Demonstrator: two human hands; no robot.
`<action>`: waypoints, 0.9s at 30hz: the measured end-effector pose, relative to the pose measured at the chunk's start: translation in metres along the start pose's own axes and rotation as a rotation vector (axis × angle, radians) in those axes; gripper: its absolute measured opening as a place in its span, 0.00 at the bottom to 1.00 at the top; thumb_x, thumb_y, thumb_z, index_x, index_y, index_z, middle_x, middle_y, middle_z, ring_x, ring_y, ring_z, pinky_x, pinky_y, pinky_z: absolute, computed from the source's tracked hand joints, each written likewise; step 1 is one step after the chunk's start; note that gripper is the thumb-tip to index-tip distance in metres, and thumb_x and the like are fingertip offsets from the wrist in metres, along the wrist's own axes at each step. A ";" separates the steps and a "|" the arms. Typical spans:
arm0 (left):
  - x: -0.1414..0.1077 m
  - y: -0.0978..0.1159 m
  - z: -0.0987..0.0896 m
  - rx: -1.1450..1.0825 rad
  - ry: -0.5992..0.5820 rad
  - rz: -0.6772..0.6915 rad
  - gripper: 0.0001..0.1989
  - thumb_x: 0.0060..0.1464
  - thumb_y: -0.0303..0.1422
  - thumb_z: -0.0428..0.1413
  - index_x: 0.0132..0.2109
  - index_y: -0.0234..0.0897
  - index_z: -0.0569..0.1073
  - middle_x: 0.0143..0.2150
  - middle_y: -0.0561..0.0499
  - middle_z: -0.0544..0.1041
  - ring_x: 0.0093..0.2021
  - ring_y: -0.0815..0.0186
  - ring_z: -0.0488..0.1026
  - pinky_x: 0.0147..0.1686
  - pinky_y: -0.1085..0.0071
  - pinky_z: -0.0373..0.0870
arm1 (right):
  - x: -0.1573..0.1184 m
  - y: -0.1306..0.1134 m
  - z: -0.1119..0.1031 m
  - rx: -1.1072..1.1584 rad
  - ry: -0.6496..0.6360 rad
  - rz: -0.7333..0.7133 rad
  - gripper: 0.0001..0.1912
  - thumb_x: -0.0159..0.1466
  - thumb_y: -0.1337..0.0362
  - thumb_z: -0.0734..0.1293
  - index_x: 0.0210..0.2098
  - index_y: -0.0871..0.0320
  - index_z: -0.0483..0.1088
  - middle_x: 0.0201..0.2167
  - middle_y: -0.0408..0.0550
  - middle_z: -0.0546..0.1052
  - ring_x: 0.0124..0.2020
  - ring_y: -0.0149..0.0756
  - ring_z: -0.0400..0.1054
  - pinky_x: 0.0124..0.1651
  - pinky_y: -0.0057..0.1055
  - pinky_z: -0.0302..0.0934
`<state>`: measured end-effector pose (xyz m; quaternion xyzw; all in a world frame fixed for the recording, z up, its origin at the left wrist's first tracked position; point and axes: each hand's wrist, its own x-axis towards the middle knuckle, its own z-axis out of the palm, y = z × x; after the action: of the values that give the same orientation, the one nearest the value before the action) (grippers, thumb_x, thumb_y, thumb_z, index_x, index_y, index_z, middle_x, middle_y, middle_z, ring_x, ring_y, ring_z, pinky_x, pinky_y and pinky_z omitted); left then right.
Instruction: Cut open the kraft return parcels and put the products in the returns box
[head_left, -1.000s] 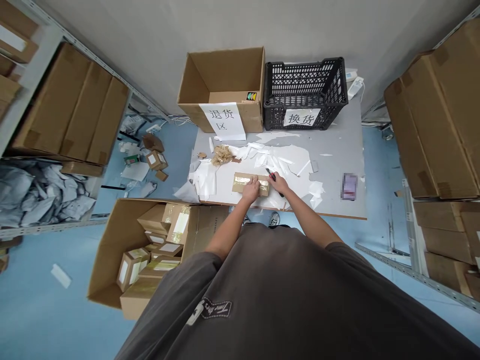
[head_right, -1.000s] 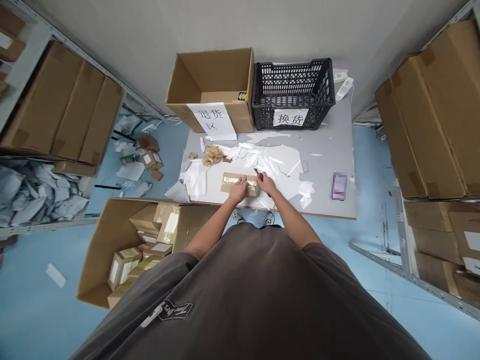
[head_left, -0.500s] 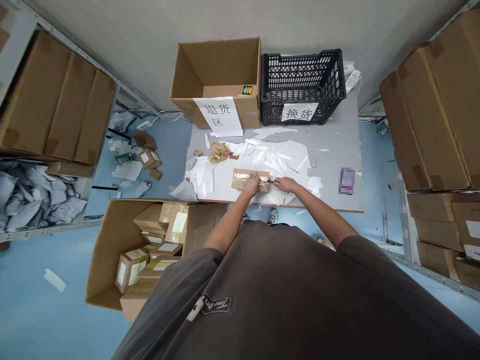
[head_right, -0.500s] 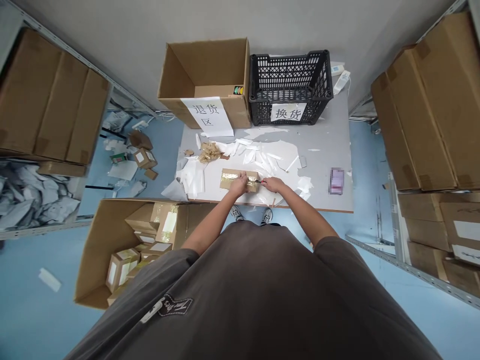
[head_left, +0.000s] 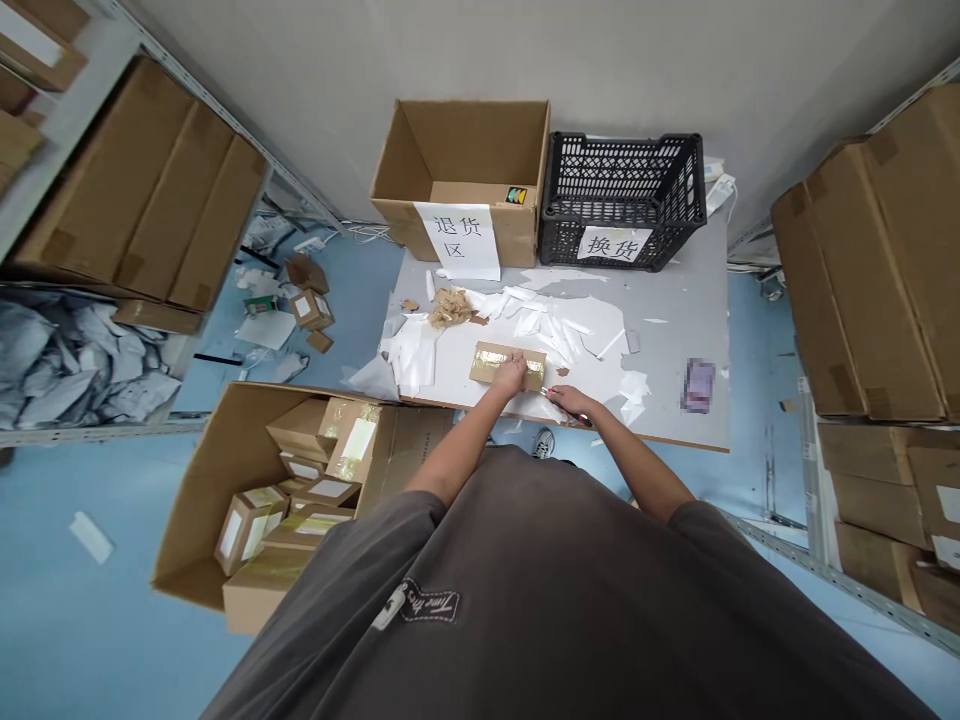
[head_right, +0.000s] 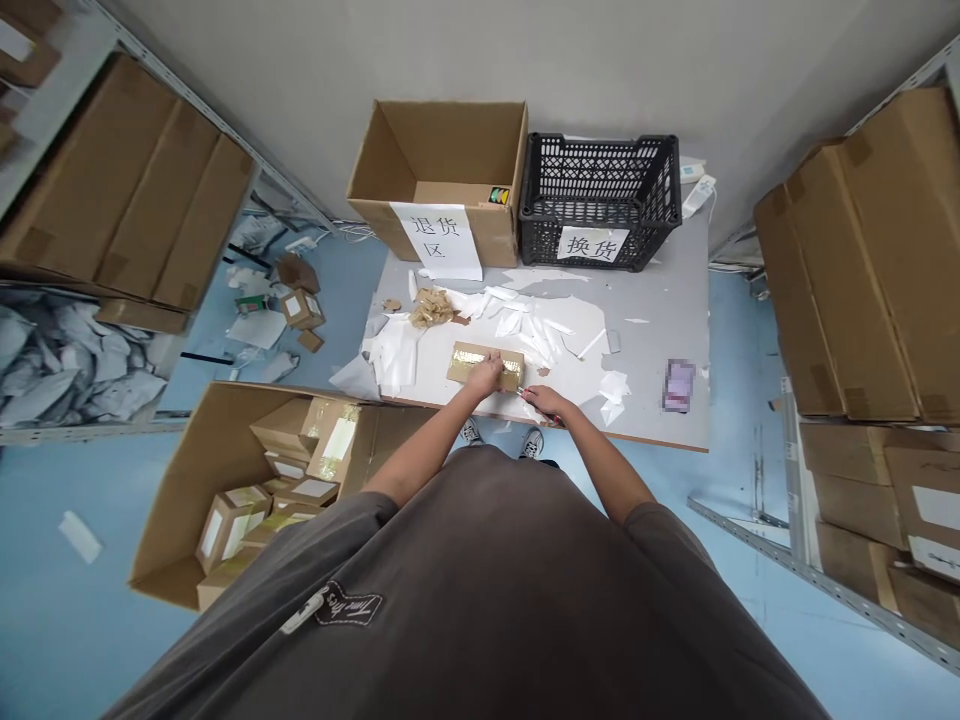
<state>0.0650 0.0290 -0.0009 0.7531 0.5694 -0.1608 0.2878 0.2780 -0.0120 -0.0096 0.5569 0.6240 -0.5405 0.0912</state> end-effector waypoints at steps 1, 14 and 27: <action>-0.002 0.000 0.000 -0.001 0.009 0.000 0.49 0.52 0.30 0.76 0.75 0.34 0.64 0.83 0.28 0.52 0.82 0.44 0.53 0.75 0.57 0.61 | -0.002 0.002 0.004 0.020 0.010 0.002 0.17 0.80 0.55 0.60 0.40 0.56 0.72 0.32 0.42 0.80 0.34 0.35 0.74 0.38 0.24 0.62; 0.019 -0.037 -0.007 0.019 0.140 0.032 0.46 0.64 0.54 0.65 0.81 0.46 0.59 0.84 0.43 0.55 0.84 0.40 0.43 0.80 0.45 0.47 | -0.034 0.033 0.006 0.120 0.303 -0.006 0.22 0.79 0.46 0.55 0.48 0.50 0.74 0.44 0.48 0.84 0.45 0.47 0.77 0.45 0.34 0.65; 0.014 -0.045 0.029 0.085 0.405 0.143 0.28 0.77 0.45 0.48 0.73 0.36 0.72 0.77 0.36 0.69 0.78 0.41 0.62 0.78 0.42 0.51 | -0.007 0.005 -0.003 -0.200 0.382 -0.120 0.18 0.80 0.51 0.60 0.58 0.50 0.75 0.59 0.51 0.79 0.58 0.48 0.74 0.54 0.36 0.64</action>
<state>0.0293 0.0300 -0.0426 0.8199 0.5535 -0.0090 0.1463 0.2858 -0.0144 -0.0061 0.5992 0.7126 -0.3649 -0.0064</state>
